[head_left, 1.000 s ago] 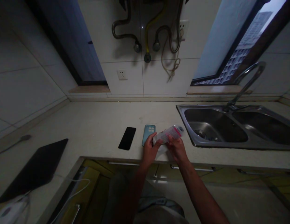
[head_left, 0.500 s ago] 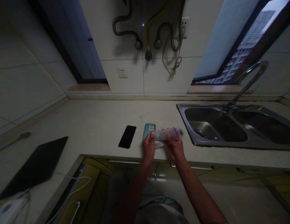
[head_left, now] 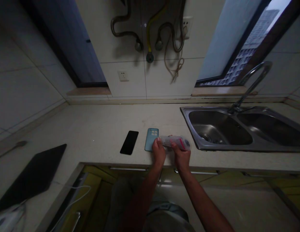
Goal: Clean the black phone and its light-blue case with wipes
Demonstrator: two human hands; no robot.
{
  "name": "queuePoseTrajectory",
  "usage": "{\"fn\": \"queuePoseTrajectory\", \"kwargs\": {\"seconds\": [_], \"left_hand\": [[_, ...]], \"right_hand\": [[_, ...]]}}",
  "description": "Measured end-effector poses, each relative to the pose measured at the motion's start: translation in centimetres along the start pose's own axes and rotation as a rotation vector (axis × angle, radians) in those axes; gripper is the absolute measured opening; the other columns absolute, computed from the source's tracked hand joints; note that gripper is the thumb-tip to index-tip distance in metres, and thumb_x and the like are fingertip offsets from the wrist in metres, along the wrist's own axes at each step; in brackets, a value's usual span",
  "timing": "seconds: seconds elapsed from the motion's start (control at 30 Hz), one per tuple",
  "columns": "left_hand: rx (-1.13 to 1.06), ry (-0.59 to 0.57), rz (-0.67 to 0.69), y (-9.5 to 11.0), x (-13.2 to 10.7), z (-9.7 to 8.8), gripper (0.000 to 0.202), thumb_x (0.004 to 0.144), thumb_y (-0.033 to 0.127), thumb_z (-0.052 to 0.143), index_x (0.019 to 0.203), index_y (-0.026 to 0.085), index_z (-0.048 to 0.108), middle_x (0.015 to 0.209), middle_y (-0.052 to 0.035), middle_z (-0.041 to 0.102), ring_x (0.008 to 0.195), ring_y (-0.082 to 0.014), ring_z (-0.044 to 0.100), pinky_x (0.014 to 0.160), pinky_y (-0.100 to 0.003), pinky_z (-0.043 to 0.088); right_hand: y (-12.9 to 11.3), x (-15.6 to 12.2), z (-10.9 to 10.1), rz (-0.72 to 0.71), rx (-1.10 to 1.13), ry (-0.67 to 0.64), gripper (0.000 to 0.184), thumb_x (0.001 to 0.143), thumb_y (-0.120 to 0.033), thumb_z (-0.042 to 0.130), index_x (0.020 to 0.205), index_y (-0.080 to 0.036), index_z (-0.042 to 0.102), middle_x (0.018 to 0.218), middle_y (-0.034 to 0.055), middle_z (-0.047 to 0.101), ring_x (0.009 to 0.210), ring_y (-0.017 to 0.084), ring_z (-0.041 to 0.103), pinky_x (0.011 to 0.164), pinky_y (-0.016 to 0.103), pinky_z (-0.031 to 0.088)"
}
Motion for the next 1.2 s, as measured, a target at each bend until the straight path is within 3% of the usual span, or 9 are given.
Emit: {"fn": "queuePoseTrajectory", "kwargs": {"seconds": [0.23, 0.43, 0.57, 0.67, 0.8, 0.93, 1.0, 1.1, 1.2], "left_hand": [[0.089, 0.014, 0.035, 0.2, 0.3, -0.4, 0.041, 0.09, 0.055, 0.045, 0.065, 0.023, 0.048, 0.062, -0.0009, 0.05, 0.063, -0.0168, 0.045, 0.065, -0.028, 0.038], [0.037, 0.045, -0.098, -2.1, 0.1, -0.6, 0.036, 0.09, 0.051, 0.044, 0.069, 0.021, 0.052, 0.067, -0.0021, 0.056, 0.065, -0.0166, 0.052, 0.064, -0.028, 0.043], [-0.056, -0.06, -0.173, -2.9, -0.1, 0.0, 0.041, 0.084, 0.061, 0.05, 0.074, 0.021, 0.053, 0.061, 0.0026, 0.049, 0.053, -0.0117, 0.044, 0.05, -0.022, 0.036], [-0.06, -0.126, -0.178, -2.5, 0.6, -0.3, 0.047, 0.078, 0.065, 0.055, 0.067, 0.019, 0.053, 0.06, 0.0022, 0.048, 0.053, -0.0095, 0.041, 0.048, -0.02, 0.032], [-0.064, -0.169, -0.249, -2.8, 1.6, -1.5, 0.05, 0.073, 0.064, 0.061, 0.056, 0.021, 0.044, 0.047, 0.0072, 0.033, 0.043, -0.0062, 0.028, 0.042, -0.02, 0.022], [-0.164, -0.244, -0.251, -1.8, 1.5, -1.8, 0.039, 0.067, 0.048, 0.07, 0.059, 0.019, 0.046, 0.054, 0.0029, 0.05, 0.051, -0.0092, 0.051, 0.048, -0.019, 0.036], [-0.239, -0.3, -0.312, -1.4, 0.9, -1.4, 0.034, 0.063, 0.042, 0.072, 0.069, 0.019, 0.049, 0.067, 0.001, 0.06, 0.052, -0.0101, 0.057, 0.044, -0.018, 0.034], [-0.261, -0.327, -0.345, -0.4, 0.3, -1.1, 0.036, 0.064, 0.04, 0.073, 0.086, 0.02, 0.052, 0.076, 0.0032, 0.063, 0.037, -0.0023, 0.041, 0.035, -0.016, 0.018], [-0.278, -0.383, -0.349, 0.3, -0.5, -0.2, 0.046, 0.068, 0.053, 0.072, 0.094, 0.019, 0.056, 0.078, 0.0028, 0.062, 0.034, 0.0015, 0.029, 0.034, -0.016, 0.011]], "right_hand": [[-0.8, 0.2, 0.3, -0.007, -0.003, -0.021, 0.039, 0.066, -0.037, 0.085, 0.098, -0.015, 0.076, 0.099, 0.0081, 0.078, 0.094, 0.025, 0.071, 0.093, 0.041, 0.054], [0.7, 0.6, -0.1, 0.113, 0.248, 0.058, 0.036, 0.063, -0.047, 0.085, 0.079, -0.018, 0.071, 0.08, 0.0043, 0.075, 0.081, 0.024, 0.071, 0.08, 0.041, 0.059], [-0.8, 1.3, -0.9, 0.053, 0.305, 0.093, 0.03, 0.066, -0.043, 0.084, 0.083, -0.022, 0.07, 0.08, 0.0006, 0.073, 0.079, 0.019, 0.069, 0.079, 0.036, 0.058], [-1.7, 2.4, -2.1, 0.036, 0.364, 0.144, 0.032, 0.069, -0.046, 0.08, 0.089, -0.024, 0.068, 0.084, -0.0014, 0.072, 0.08, 0.017, 0.067, 0.073, 0.032, 0.058], [-2.0, 3.5, -3.6, 0.052, 0.332, 0.185, 0.036, 0.067, -0.045, 0.081, 0.092, -0.023, 0.068, 0.087, -0.0013, 0.07, 0.078, 0.016, 0.066, 0.064, 0.027, 0.058], [-2.6, 3.8, -4.3, 0.017, 0.307, 0.18, 0.034, 0.069, -0.045, 0.08, 0.093, -0.025, 0.067, 0.087, -0.0031, 0.068, 0.078, 0.015, 0.065, 0.066, 0.028, 0.057], [-3.0, 3.7, -4.2, 0.005, 0.305, 0.17, 0.034, 0.068, -0.043, 0.081, 0.094, -0.025, 0.067, 0.087, -0.004, 0.067, 0.077, 0.014, 0.065, 0.067, 0.028, 0.057], [-3.3, 3.4, -3.9, -0.012, 0.297, 0.178, 0.037, 0.066, -0.039, 0.083, 0.095, -0.024, 0.066, 0.085, -0.0043, 0.067, 0.075, 0.014, 0.065, 0.069, 0.029, 0.057], [-3.4, 2.9, -3.3, -0.049, 0.247, 0.165, 0.037, 0.065, -0.037, 0.083, 0.095, -0.023, 0.066, 0.083, -0.0031, 0.069, 0.075, 0.015, 0.066, 0.075, 0.032, 0.057]]}}
Point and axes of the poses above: each hand's wrist, its own x-axis towards the middle knuckle, its own z-axis out of the palm, y = z × x, the point moved 10 cm from there along x, towards the middle knuckle
